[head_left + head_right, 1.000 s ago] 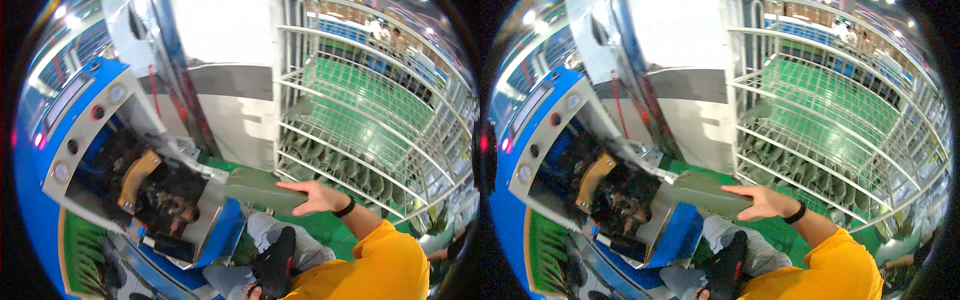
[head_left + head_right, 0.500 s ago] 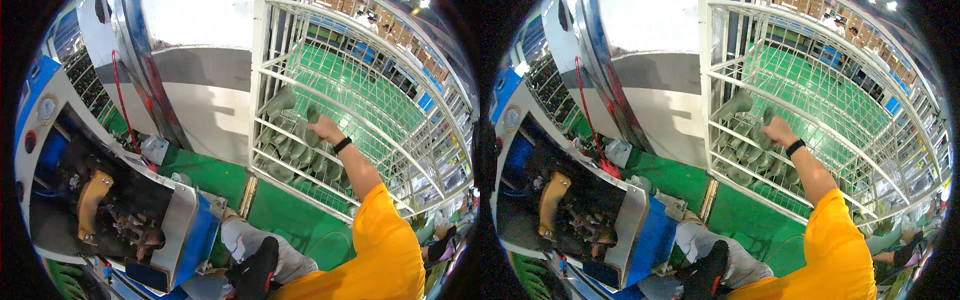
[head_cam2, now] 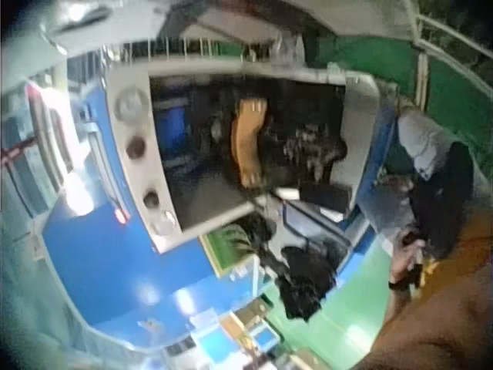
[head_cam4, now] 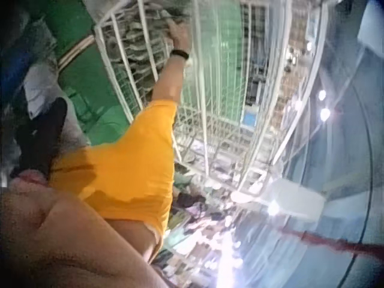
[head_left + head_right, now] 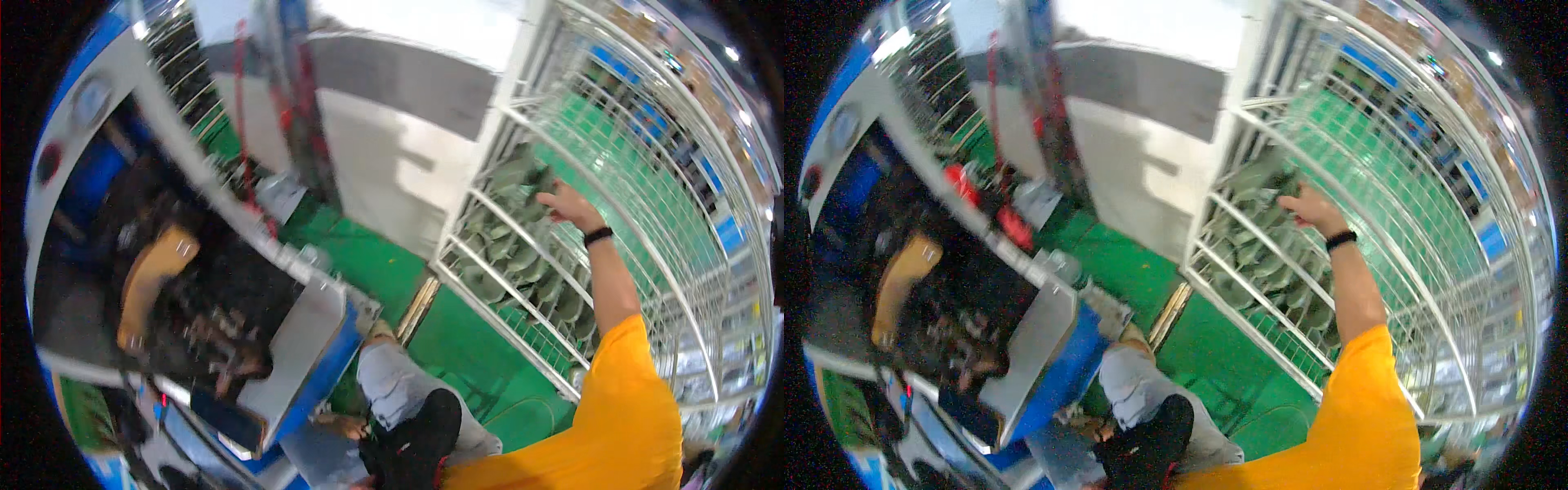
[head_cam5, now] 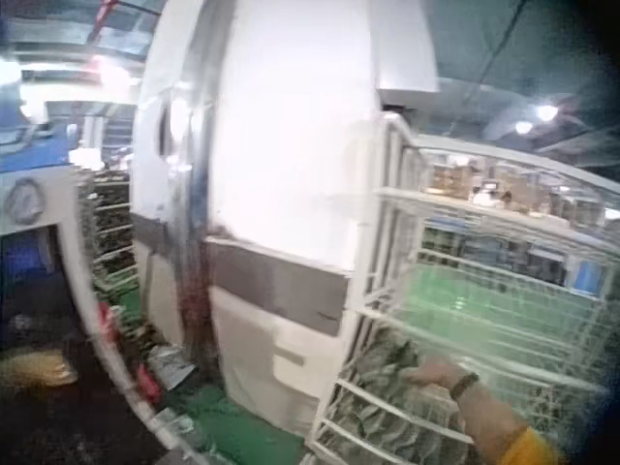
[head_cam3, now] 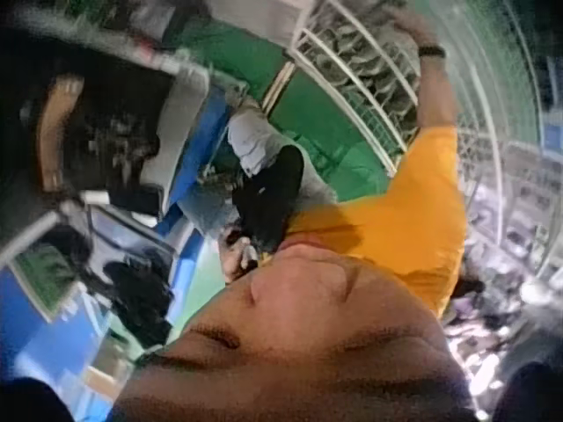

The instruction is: The worker is assembling shoes by inserting a shoe last into a sneaker upper, placing it into a lasting machine to shape the heel and toe, and then placing the finished component onto a conveyor.

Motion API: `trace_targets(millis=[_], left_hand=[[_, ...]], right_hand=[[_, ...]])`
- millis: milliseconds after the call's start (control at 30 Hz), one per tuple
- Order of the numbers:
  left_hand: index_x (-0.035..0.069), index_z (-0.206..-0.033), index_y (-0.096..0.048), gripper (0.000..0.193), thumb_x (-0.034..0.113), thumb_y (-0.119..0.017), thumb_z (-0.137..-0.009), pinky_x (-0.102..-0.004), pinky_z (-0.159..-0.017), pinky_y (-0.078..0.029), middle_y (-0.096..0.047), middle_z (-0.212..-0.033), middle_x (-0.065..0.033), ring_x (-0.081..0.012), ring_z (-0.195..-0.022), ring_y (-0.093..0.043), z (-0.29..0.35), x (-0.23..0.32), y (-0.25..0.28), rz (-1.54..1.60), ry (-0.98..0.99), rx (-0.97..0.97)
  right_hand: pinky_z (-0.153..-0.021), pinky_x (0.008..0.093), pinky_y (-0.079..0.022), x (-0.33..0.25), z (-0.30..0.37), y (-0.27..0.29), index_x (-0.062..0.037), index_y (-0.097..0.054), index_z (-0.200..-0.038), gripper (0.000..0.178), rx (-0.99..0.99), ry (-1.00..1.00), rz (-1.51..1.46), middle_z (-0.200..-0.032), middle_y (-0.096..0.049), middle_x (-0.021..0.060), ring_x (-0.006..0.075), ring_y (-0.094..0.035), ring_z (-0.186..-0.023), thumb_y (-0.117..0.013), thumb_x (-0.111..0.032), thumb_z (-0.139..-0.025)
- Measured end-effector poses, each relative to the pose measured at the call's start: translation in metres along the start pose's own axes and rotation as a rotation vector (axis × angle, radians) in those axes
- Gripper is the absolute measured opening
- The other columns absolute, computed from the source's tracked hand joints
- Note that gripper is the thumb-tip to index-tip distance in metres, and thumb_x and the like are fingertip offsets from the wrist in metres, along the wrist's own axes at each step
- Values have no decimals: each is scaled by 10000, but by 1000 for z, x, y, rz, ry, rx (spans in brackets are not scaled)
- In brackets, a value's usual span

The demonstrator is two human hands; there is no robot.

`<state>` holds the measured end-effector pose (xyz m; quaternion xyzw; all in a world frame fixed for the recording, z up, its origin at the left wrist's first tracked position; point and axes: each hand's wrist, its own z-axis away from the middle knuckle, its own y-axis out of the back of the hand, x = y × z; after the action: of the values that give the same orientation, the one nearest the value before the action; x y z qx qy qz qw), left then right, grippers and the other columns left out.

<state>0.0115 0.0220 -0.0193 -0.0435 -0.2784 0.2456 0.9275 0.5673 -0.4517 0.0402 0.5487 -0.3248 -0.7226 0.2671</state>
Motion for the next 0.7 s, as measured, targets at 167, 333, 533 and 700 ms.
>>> trace_targets(millis=[167,333,533,700], left_hand=[[-10,-982,-735,316,256,-834,-842,-353,-964,-490,-706,-1200,-145,-247,-1113,-654,61,20,9,-607,-367,1],[-31,-884,-714,344,285,-839,-835,-388,-937,-511,-709,-1189,-195,-314,-1108,-667,151,-48,48,-394,-468,260],[-47,-964,-714,417,322,-847,-825,-377,-988,-493,-643,-1361,-225,-278,-1175,-640,302,-191,-1,-54,-383,839],[-41,-1025,-724,358,201,-867,-802,-356,-1102,-418,-581,-1452,-210,-265,-1339,-551,355,-294,-76,333,-355,1591]], right_hand=[[-1045,416,-479,13,65,-108,43,-508,-1430,502,389,438,-13,-1333,-638,207,314,-619,-1214,-603,-212,-1008],[-897,309,-556,-36,225,-285,57,-567,-1378,404,-517,453,-463,-1190,-697,141,196,-686,-1013,-588,-179,-1050],[-919,364,-538,-64,331,-426,29,-566,-1404,413,-1161,1006,-88,-1151,-703,184,235,-677,-1049,-606,-53,-1001],[-922,431,-532,-130,405,-376,41,-692,-1211,362,-1139,1443,250,-1152,-714,263,398,-698,-1044,-658,-218,-960]])
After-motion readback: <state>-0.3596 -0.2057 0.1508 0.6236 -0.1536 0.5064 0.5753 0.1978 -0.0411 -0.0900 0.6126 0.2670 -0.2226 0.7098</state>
